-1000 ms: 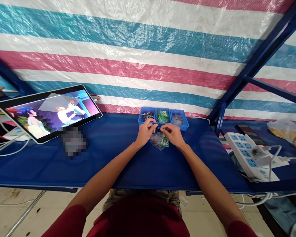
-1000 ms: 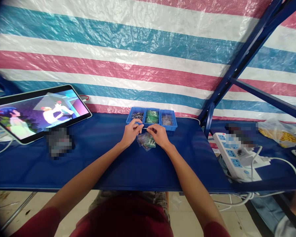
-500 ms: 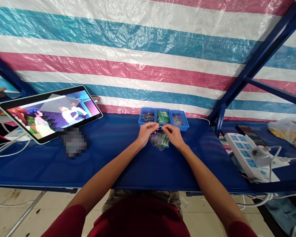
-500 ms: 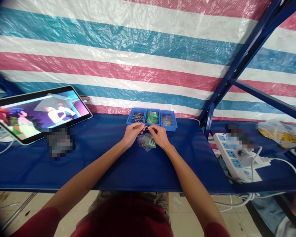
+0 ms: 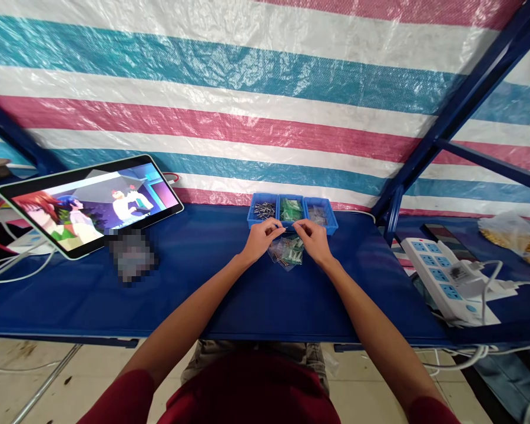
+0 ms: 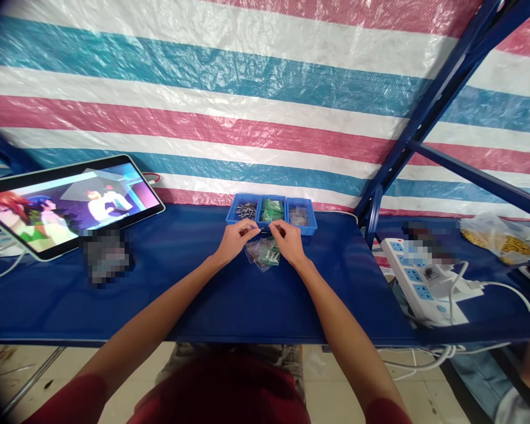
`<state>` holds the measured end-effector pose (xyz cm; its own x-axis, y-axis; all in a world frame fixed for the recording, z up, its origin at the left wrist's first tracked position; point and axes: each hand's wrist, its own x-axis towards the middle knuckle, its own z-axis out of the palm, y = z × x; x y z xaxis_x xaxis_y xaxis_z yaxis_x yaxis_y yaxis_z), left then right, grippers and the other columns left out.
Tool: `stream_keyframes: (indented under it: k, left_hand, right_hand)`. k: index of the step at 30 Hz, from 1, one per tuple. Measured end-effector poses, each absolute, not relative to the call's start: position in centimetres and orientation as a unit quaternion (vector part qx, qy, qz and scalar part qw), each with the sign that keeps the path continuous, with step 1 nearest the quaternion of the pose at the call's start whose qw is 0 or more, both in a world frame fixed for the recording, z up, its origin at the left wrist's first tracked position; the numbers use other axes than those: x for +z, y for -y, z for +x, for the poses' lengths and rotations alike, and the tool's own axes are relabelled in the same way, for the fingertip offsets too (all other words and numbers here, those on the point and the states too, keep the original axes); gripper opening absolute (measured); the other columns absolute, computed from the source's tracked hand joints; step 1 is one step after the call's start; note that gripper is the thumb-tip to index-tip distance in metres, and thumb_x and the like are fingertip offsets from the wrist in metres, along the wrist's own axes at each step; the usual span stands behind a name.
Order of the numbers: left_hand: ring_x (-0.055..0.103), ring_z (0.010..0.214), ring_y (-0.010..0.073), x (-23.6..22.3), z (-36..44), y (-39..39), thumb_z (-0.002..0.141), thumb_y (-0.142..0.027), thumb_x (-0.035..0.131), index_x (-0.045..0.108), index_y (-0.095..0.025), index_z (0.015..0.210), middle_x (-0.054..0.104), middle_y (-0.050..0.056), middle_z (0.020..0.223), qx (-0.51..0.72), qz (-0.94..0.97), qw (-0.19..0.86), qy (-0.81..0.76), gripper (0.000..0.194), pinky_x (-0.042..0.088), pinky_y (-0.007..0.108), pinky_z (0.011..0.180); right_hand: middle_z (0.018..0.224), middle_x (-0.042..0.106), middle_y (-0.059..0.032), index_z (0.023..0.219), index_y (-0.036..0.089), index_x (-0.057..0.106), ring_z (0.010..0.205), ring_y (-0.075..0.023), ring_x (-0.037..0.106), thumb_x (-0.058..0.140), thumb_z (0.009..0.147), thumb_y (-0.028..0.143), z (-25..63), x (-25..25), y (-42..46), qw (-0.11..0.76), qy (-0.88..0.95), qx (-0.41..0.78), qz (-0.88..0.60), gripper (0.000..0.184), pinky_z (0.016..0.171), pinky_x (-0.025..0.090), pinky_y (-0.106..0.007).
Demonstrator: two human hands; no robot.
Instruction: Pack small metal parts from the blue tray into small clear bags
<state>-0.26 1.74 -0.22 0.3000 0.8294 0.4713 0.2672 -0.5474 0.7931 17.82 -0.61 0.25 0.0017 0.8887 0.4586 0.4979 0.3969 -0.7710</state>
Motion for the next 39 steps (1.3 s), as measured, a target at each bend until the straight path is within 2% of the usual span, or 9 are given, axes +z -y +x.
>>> stream_keyframes:
  k: [3, 8, 15, 17, 21, 24, 30, 35, 39]
  left_hand:
    - [0.046, 0.051, 0.0107, 0.1, -0.4, -1.6, 0.086, -0.044, 0.058, 0.065, -0.017, 0.076, 0.056, -0.002, 0.057, 0.503, 0.732, 0.255, -0.382, 0.029, 0.037, 0.024, 0.055]
    - [0.059, 0.075, 0.0183, 1.4, -0.8, -2.7, 0.091, -0.043, 0.052, 0.069, -0.019, 0.085, 0.068, 0.007, 0.082, 0.579, 0.698, 0.101, -0.409, 0.030, 0.043, 0.030, 0.076]
    - [0.054, 0.104, 0.0302, 0.3, -1.6, -4.9, 0.093, -0.041, 0.047, 0.064, -0.018, 0.113, 0.065, 0.015, 0.109, 0.454, 0.753, -0.006, -0.477, 0.035, 0.036, 0.040, 0.090]
    - [0.056, 0.101, 0.0280, -0.2, -1.5, -4.6, 0.095, -0.037, 0.043, 0.067, -0.019, 0.107, 0.066, 0.014, 0.105, 0.414, 0.790, -0.011, -0.452, 0.032, 0.037, 0.038, 0.088]
    - [0.062, 0.080, 0.0228, -1.0, -0.5, -4.0, 0.095, -0.028, 0.042, 0.070, -0.018, 0.096, 0.068, 0.011, 0.086, 0.276, 0.865, 0.017, -0.418, 0.029, 0.040, 0.031, 0.073]
    - [0.064, 0.073, 0.0250, -1.5, 0.7, -4.0, 0.091, -0.026, 0.049, 0.070, -0.017, 0.093, 0.068, 0.011, 0.078, 0.186, 0.876, 0.037, -0.444, 0.023, 0.041, 0.031, 0.067]
    - [0.066, 0.073, 0.0258, -2.0, 1.4, -4.1, 0.091, -0.028, 0.051, 0.068, -0.015, 0.093, 0.068, 0.012, 0.074, 0.142, 0.863, 0.032, -0.484, 0.021, 0.042, 0.030, 0.067]
    - [0.064, 0.082, 0.0217, -1.3, 0.2, -3.1, 0.096, -0.028, 0.040, 0.064, -0.017, 0.096, 0.067, 0.010, 0.088, 0.210, 0.887, 0.009, -0.412, 0.027, 0.042, 0.027, 0.069]
    - [0.061, 0.084, 0.0180, -0.6, -0.7, -2.3, 0.097, -0.030, 0.036, 0.063, -0.019, 0.096, 0.066, 0.007, 0.091, 0.306, 0.875, 0.058, -0.370, 0.029, 0.043, 0.025, 0.074]
  right_hand:
    - [0.054, 0.049, 0.0026, 0.083, 0.017, 0.068, 0.049, -0.0118, 0.042, 0.052, 0.087, 0.044, 17.8, 0.3, 0.7, 0.486, 0.687, 0.202, -0.501, 0.032, 0.055, 0.035, -0.026]
    - [0.055, 0.052, 0.0011, 0.082, 0.017, 0.068, 0.050, -0.0128, 0.043, 0.049, 0.088, 0.044, 17.8, 0.5, 0.7, 0.480, 0.691, 0.195, -0.504, 0.033, 0.055, 0.036, -0.026]
    - [0.055, 0.053, 0.0005, 0.081, 0.018, 0.067, 0.050, -0.0135, 0.044, 0.048, 0.089, 0.046, 17.9, 0.4, 0.7, 0.463, 0.706, 0.184, -0.504, 0.035, 0.055, 0.037, -0.027]
    - [0.055, 0.052, 0.0006, 0.081, 0.018, 0.067, 0.050, -0.0136, 0.044, 0.048, 0.089, 0.044, 17.9, 0.3, 0.6, 0.463, 0.708, 0.182, -0.501, 0.034, 0.056, 0.036, -0.027]
    - [0.054, 0.051, 0.0011, 0.081, 0.017, 0.068, 0.049, -0.0134, 0.045, 0.050, 0.089, 0.042, 17.8, 0.2, 0.6, 0.466, 0.709, 0.182, -0.498, 0.032, 0.056, 0.036, -0.026]
    - [0.055, 0.053, 0.0007, 0.081, 0.017, 0.068, 0.050, -0.0134, 0.046, 0.049, 0.089, 0.043, 17.8, 0.2, 0.6, 0.464, 0.709, 0.183, -0.499, 0.033, 0.056, 0.037, -0.026]
    - [0.056, 0.054, 0.0002, 0.081, 0.018, 0.068, 0.051, -0.0140, 0.047, 0.048, 0.090, 0.044, 17.8, 0.3, 0.6, 0.453, 0.716, 0.176, -0.501, 0.034, 0.056, 0.038, -0.027]
    - [0.072, 0.063, -0.0046, 0.087, 0.018, 0.069, 0.060, -0.0163, 0.053, 0.049, 0.090, 0.040, 18.0, 0.3, 0.4, 0.459, 0.718, 0.148, -0.502, 0.030, 0.062, 0.042, -0.029]
    - [0.082, 0.063, -0.0067, 0.093, 0.020, 0.070, 0.067, -0.0179, 0.055, 0.052, 0.089, 0.039, 18.4, 0.3, 0.1, 0.440, 0.736, 0.134, -0.497, 0.026, 0.065, 0.044, -0.031]
